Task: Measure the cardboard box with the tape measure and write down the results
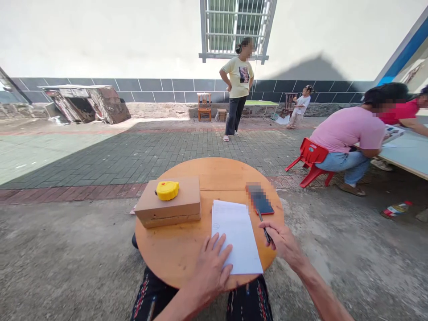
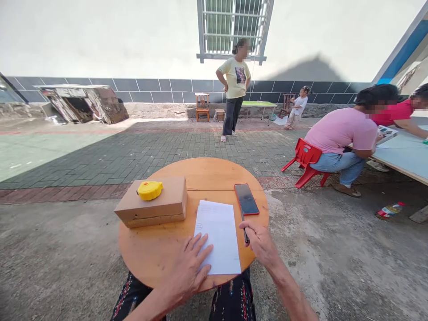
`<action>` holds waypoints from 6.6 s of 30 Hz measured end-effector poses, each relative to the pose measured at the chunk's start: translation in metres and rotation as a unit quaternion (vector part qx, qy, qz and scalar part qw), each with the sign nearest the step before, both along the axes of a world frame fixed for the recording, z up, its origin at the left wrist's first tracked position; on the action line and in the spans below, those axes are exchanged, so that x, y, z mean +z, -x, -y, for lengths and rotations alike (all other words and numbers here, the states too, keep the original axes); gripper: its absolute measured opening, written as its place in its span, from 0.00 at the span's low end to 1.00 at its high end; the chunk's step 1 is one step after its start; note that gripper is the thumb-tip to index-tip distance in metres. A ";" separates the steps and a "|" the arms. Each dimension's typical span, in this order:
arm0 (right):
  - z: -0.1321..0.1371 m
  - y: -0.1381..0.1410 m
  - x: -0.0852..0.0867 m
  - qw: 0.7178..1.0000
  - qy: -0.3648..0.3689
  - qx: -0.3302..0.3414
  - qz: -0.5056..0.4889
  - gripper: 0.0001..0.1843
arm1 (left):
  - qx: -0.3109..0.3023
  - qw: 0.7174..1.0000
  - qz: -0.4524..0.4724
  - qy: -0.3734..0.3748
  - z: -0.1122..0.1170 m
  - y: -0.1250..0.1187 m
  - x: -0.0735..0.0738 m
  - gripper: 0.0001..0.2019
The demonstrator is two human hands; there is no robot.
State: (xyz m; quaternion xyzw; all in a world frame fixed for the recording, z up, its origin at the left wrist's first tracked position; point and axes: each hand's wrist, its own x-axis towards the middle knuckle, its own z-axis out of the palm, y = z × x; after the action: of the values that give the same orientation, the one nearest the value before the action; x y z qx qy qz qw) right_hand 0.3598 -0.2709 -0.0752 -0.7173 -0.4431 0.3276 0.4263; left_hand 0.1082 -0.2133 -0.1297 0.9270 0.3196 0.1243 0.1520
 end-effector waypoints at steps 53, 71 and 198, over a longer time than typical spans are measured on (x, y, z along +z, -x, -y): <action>-0.119 0.095 -0.045 0.993 -0.114 -0.022 0.004 0.13 | 0.118 0.990 0.070 0.033 -0.034 -0.016 0.003 0.21; -0.122 0.092 -0.059 0.991 -0.116 0.014 0.060 0.14 | 0.132 0.988 0.062 0.061 -0.035 -0.014 0.010 0.22; -0.120 0.093 -0.053 0.990 -0.132 -0.051 -0.029 0.14 | 0.075 0.997 -0.010 0.008 -0.056 -0.016 0.021 0.08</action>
State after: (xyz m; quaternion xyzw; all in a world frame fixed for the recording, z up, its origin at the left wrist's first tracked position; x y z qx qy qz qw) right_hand 0.2664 -0.1509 -0.1287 -0.6665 -0.4328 0.2655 0.5458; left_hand 0.1245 -0.1568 -0.1086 0.9004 0.3905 0.1236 0.1469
